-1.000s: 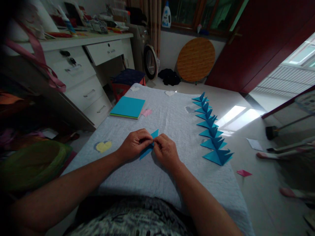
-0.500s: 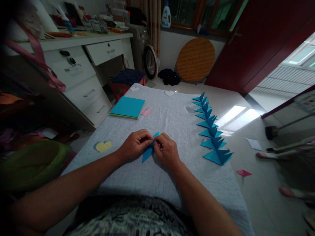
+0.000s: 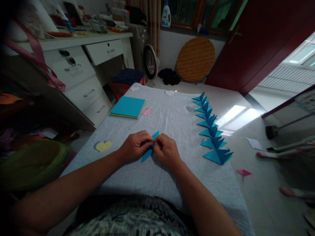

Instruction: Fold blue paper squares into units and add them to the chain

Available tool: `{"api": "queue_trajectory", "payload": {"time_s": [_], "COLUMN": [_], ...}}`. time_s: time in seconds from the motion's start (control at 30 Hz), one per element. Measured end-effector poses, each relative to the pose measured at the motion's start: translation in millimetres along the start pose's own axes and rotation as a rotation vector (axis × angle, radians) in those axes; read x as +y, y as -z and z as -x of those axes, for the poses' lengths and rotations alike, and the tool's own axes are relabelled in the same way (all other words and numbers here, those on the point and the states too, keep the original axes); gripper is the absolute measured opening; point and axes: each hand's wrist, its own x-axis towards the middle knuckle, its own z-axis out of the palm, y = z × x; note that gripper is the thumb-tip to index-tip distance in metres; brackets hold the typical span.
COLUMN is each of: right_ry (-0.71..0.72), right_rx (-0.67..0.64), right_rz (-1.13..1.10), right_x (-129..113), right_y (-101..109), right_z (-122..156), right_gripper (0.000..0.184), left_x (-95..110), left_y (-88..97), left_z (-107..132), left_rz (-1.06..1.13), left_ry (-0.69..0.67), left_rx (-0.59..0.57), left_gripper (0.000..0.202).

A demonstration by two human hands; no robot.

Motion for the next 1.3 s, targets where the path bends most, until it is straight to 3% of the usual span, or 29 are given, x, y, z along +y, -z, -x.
{"api": "queue_trajectory", "payload": {"time_s": [0.17,0.47,0.63,0.73,0.93,1.13,1.3], "right_ry": [-0.022,-0.024,-0.153,-0.249,-0.4,-0.424,-0.394], "right_rx": [-0.023,-0.033,-0.029,-0.01,-0.009,-0.004,0.031], "right_rz": [0.006,-0.014,-0.114,-0.198,-0.394,-0.526,-0.573], "right_x": [-1,-2,0,3,4,6,6], "right_y": [1,1,4,5,7,10,10], "right_z": [1,1,-1,-2,-4,-2,0], "right_gripper": [0.011,0.011,0.009,0.009,0.012,0.013,0.018], "left_x": [-1,6,-2,-6,-7,-4,-4], "left_y": [-1.3,0.6,-1.5,-4.3,-4.0,-3.0,-2.6], "left_z": [1,-4,-5,-5,-7,-8,-8], "left_rz": [-0.022,0.207,0.298,0.364,0.342,0.624,0.645], "left_ry": [-0.02,0.075,0.157,0.23,0.345,0.425,0.425], "left_rx": [-0.033,-0.025,-0.025,-0.074,-0.13,-0.151,-0.131], "left_gripper": [0.014,0.013,0.009,0.027,0.015,0.025,0.025]}}
